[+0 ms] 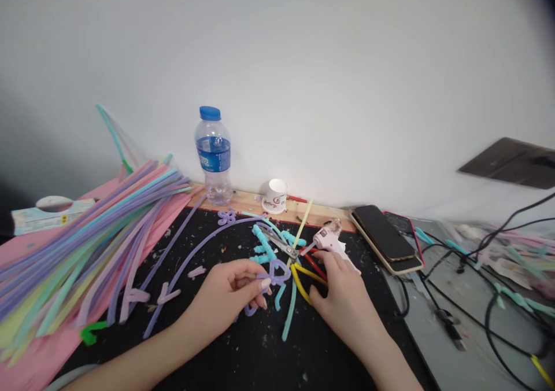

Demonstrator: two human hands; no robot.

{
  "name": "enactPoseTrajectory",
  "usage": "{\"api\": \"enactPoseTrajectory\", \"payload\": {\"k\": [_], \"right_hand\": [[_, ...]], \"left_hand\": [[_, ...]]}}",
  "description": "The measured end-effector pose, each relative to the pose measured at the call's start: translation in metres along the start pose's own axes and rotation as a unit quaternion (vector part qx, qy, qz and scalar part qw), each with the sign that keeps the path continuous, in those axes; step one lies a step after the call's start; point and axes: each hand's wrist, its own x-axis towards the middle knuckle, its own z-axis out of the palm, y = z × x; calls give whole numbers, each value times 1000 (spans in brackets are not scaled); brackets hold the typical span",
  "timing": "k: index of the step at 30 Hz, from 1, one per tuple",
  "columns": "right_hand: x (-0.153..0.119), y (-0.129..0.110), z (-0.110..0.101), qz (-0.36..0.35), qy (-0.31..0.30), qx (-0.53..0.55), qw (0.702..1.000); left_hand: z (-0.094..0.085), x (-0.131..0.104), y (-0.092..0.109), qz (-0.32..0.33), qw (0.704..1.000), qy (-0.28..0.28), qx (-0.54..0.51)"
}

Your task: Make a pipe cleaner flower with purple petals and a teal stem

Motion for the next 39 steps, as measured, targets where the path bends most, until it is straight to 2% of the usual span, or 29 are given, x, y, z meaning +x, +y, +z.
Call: {"api": "enactPoseTrajectory", "payload": {"k": [4, 10, 13, 15, 17, 18, 20, 22, 25, 28, 30, 34, 39], "right_hand": [[0, 4, 8, 20, -34, -6, 999], [1, 3, 2, 98, -55, -11, 994], [2, 3, -4, 126, -81, 91, 985], [4, 3, -8, 153, -134, 237, 950], [5, 2, -11, 167, -169, 368, 899], [5, 1, -12, 163, -169, 410, 881], [5, 0, -13, 133, -142, 449, 872], [5, -1, -12, 95, -107, 449, 882], [4, -3, -9, 52, -72, 387, 918], [-1, -10, -5, 59, -93, 267, 957], [-5, -17, -4, 71, -117, 186, 973], [-10, -31, -4, 48, -140, 98, 984], [-10, -35, -5, 37, -157, 70, 984]], "left_hand": [[-2, 1, 0, 12, 999, 30, -24], [-13, 8, 0, 36, 987, 128, -85], [-22, 15, 0, 41, 973, 169, -154], [-27, 20, -1, 37, 964, 170, -204], [-31, 22, -2, 35, 957, 166, -236], [-32, 23, -2, 35, 955, 164, -246], [-32, 23, -3, 37, 953, 160, -255], [-31, 21, -4, 37, 953, 154, -257], [-28, 19, -5, 38, 954, 144, -261], [-27, 17, -5, 46, 949, 140, -278], [-26, 18, -4, 49, 945, 132, -294], [-26, 19, -2, 37, 930, 132, -341], [-24, 17, -2, 26, 923, 127, -362]]}}
